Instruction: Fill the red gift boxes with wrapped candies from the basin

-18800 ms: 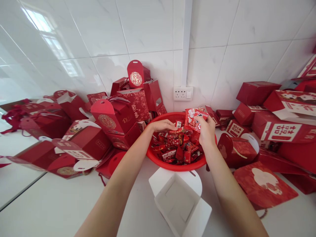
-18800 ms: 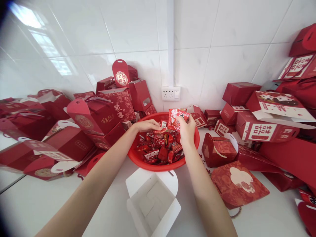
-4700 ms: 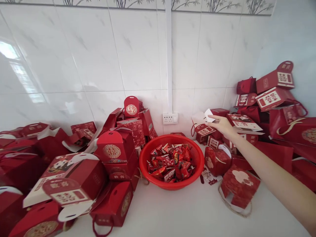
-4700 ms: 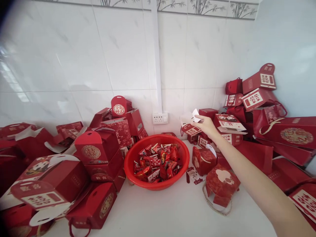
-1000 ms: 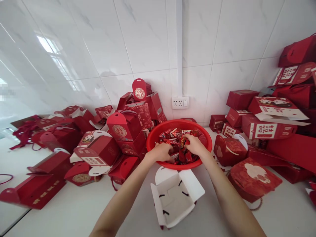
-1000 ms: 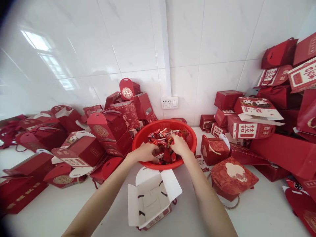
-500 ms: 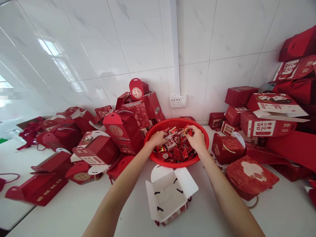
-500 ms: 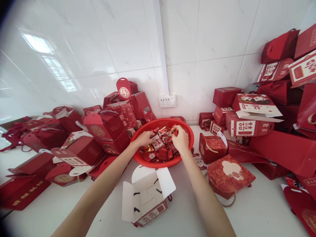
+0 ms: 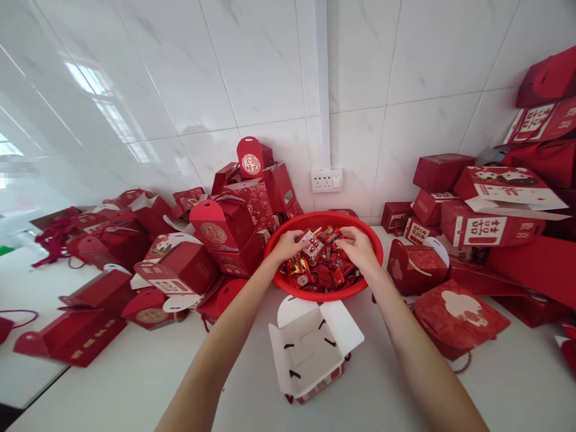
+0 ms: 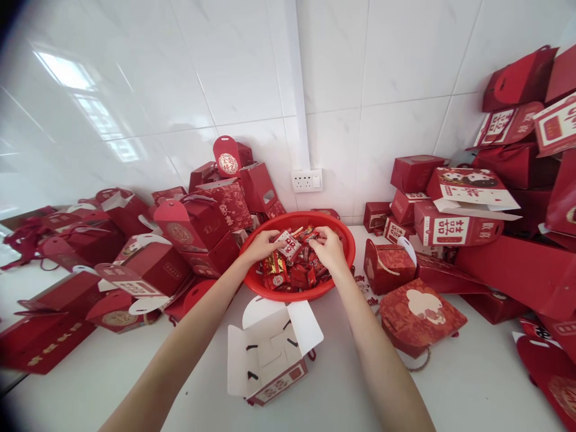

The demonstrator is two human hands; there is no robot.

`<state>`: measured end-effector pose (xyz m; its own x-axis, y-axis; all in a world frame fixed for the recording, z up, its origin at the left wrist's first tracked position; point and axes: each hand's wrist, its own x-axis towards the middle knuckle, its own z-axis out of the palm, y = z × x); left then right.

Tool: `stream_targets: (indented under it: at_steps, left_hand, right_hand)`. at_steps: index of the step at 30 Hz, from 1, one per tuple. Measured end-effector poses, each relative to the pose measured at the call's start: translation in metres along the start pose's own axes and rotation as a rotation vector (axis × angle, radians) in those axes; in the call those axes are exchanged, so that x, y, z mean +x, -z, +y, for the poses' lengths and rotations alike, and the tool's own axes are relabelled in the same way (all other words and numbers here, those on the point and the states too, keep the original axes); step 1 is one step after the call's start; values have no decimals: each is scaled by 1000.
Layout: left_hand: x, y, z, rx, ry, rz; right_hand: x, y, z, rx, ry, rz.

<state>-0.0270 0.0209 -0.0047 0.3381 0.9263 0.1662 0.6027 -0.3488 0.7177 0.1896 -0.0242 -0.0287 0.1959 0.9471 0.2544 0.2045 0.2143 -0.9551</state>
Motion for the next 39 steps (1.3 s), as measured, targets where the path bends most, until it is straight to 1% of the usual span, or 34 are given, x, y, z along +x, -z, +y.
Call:
stream_targets:
  at_steps: [4, 7, 9, 11, 13, 16, 20, 22, 26, 30, 35, 39]
  left_hand:
    - [-3, 1, 8, -178, -74, -60]
    - [-1, 0, 17, -261, -111, -106]
    - [4, -3, 23, -325, -146, -131]
    - [12, -6, 26, -353, -188, -142]
    - [20, -9, 26, -265, -199, -156]
    - [29, -11, 21, -55, -159, -216]
    - [27, -13, 14, 107, -158, -318]
    - [24, -15, 13, 196, -177, -342]
    - [21, -21, 14, 353, -204, -364]
    - [21, -23, 16, 451, -195, -382]
    - [16, -21, 20, 545, -149, -408]
    - [13, -24, 26, 640, -80, -415]
  right_hand:
    - [-4, 1, -6, 2, 5, -72]
    - [-7, -1, -10, 10, 19, -135]
    - [-8, -2, -11, 14, 18, -146]
    - [-8, 0, -9, 18, 6, -115]
    - [-7, 4, -6, 24, -11, -47]
    - [-3, 7, -1, 50, -41, 46]
    - [2, 3, 2, 113, -73, 93]
    - [4, -1, 3, 129, -91, 109]
    - [4, -3, 5, 123, -113, 130]
    - [0, -3, 4, 112, -117, 121]
    - [-4, -2, -2, 114, -119, 93]
    - [-7, -2, -7, 135, -135, 86]
